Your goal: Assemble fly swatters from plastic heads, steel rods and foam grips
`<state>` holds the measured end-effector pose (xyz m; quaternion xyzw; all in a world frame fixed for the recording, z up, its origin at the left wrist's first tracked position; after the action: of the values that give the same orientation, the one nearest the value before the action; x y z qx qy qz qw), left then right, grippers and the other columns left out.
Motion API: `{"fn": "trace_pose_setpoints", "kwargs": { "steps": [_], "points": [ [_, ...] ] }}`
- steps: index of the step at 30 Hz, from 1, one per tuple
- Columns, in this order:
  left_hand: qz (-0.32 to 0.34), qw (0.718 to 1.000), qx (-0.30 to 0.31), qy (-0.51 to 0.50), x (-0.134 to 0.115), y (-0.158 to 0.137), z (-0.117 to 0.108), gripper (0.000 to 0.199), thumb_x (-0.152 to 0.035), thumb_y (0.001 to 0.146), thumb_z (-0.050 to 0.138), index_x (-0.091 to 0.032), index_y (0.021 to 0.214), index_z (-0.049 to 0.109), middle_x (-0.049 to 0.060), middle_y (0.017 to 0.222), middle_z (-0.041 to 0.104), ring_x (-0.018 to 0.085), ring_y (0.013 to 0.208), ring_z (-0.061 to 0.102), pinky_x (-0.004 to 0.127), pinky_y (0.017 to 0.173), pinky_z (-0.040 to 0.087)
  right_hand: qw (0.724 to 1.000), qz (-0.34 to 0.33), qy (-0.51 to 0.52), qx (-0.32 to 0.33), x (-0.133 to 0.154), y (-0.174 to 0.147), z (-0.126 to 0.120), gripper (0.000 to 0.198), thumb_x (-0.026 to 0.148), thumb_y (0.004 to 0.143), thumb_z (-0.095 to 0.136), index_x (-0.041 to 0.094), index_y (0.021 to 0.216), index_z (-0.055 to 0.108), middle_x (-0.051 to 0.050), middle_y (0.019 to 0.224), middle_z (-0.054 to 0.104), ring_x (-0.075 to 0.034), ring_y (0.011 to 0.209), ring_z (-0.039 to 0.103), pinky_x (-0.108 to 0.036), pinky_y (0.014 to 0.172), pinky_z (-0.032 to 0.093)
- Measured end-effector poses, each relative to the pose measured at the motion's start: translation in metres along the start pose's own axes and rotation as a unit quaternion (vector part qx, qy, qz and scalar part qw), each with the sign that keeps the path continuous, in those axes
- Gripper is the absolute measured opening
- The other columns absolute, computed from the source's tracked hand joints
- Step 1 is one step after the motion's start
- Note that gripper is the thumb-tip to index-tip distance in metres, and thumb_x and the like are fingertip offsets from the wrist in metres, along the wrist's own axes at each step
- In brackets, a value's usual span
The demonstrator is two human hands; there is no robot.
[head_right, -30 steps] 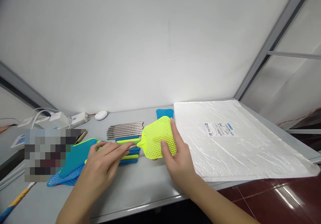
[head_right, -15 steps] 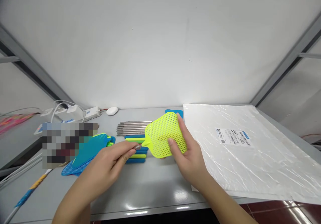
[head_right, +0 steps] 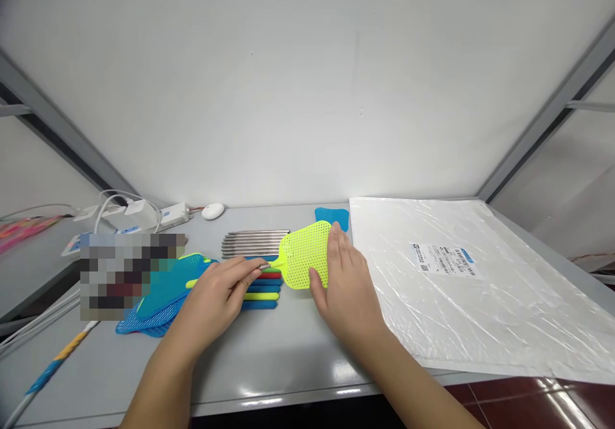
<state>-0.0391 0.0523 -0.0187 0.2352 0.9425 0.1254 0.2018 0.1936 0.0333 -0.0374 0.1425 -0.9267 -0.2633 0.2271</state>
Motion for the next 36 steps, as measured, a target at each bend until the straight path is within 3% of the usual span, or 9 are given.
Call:
{"fn": "trace_pose_setpoints", "kwargs": {
  "steps": [4,9,12,16,18,21,27,32,36],
  "points": [
    [0.002,1.0,-0.019,0.01,-0.004,-0.002,0.002,0.029,-0.029,0.1,0.041,-0.023,0.111,0.066,0.005,0.097,0.069,0.021,0.089,0.062,0.033,0.075,0.041,0.993,-0.017,-0.115,0.008,0.008,-0.002,0.003,0.076,0.044,0.096,0.041,0.007,0.155,0.008,-0.025,0.157,0.02,-0.04,0.143,0.025,-0.06,0.107,0.032],
    [0.046,0.998,-0.012,0.043,-0.025,0.001,0.009,0.026,-0.025,0.099,0.041,-0.024,0.11,0.065,0.004,0.088,0.068,0.02,0.083,0.062,0.031,0.068,0.039,0.983,-0.071,-0.165,0.022,0.026,-0.006,0.009,0.075,0.058,0.093,0.041,0.012,0.151,0.027,-0.018,0.159,0.019,-0.042,0.146,0.012,-0.07,0.109,0.012],
    [0.077,0.994,0.0,0.078,-0.038,0.006,0.013,0.025,-0.023,0.099,0.04,-0.023,0.106,0.064,0.003,0.082,0.065,0.02,0.078,0.06,0.031,0.065,0.036,0.979,-0.096,-0.18,0.029,0.028,-0.006,0.012,0.049,0.041,0.098,0.042,0.02,0.142,0.044,-0.011,0.158,0.027,-0.039,0.146,0.014,-0.07,0.109,0.007],
    [0.119,0.988,0.037,0.095,-0.045,0.012,0.013,0.025,-0.026,0.1,0.039,-0.022,0.101,0.063,0.003,0.081,0.064,0.019,0.075,0.06,0.031,0.062,0.035,0.972,-0.13,-0.188,0.062,0.021,-0.002,0.012,0.03,0.012,0.095,0.039,0.017,0.109,0.065,-0.011,0.137,0.057,-0.033,0.14,0.033,-0.065,0.113,0.007],
    [0.119,0.986,0.065,0.1,-0.044,0.012,0.013,0.024,-0.029,0.1,0.04,-0.022,0.099,0.063,0.002,0.08,0.064,0.018,0.072,0.06,0.03,0.059,0.034,0.969,-0.137,-0.189,0.086,0.018,0.0,0.009,0.03,0.005,0.091,0.039,0.018,0.096,0.066,-0.011,0.117,0.068,-0.031,0.135,0.041,-0.065,0.113,0.007],
    [0.1,0.985,0.081,0.111,-0.037,0.008,0.01,0.021,-0.027,0.1,0.042,-0.022,0.095,0.062,0.002,0.079,0.065,0.019,0.071,0.061,0.029,0.056,0.031,0.963,-0.151,-0.194,0.109,0.015,0.004,0.003,0.031,0.0,0.088,0.04,0.018,0.09,0.065,-0.008,0.098,0.071,-0.03,0.133,0.044,-0.067,0.112,0.007],
    [0.067,0.991,0.057,0.105,-0.016,-0.002,-0.007,0.02,-0.025,0.099,0.043,-0.022,0.094,0.062,0.002,0.085,0.067,0.019,0.079,0.063,0.03,0.065,0.036,0.956,-0.152,-0.233,0.098,-0.008,0.011,-0.011,0.038,-0.01,0.077,0.041,0.018,0.088,0.064,-0.008,0.111,0.069,-0.032,0.132,0.045,-0.071,0.11,0.006],
    [0.064,0.99,0.039,0.121,-0.019,-0.005,-0.007,0.024,-0.027,0.101,0.039,-0.021,0.096,0.062,0.003,0.087,0.067,0.02,0.08,0.061,0.035,0.075,0.037,0.953,-0.168,-0.246,0.055,-0.003,0.009,-0.012,0.031,-0.004,0.084,0.042,0.017,0.091,0.063,-0.011,0.119,0.066,-0.032,0.129,0.047,-0.068,0.111,0.006],
    [0.071,0.991,0.031,0.11,-0.026,-0.004,-0.001,0.031,-0.039,0.101,0.038,-0.021,0.097,0.062,0.004,0.088,0.067,0.021,0.085,0.061,0.035,0.075,0.036,0.955,-0.211,-0.201,0.054,0.027,0.008,-0.001,0.025,0.003,0.09,0.041,0.018,0.084,0.061,-0.004,0.081,0.067,-0.022,0.085,0.062,-0.056,0.11,0.018]
  ]
}}
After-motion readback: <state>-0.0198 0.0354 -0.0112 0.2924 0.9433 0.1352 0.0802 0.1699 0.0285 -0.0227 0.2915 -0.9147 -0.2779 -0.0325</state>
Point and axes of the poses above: each hand's wrist, its own y-axis towards the middle knuckle, its own z-axis out of the palm, x = y × z, the point moved 1 cm from there along y, towards the middle knuckle
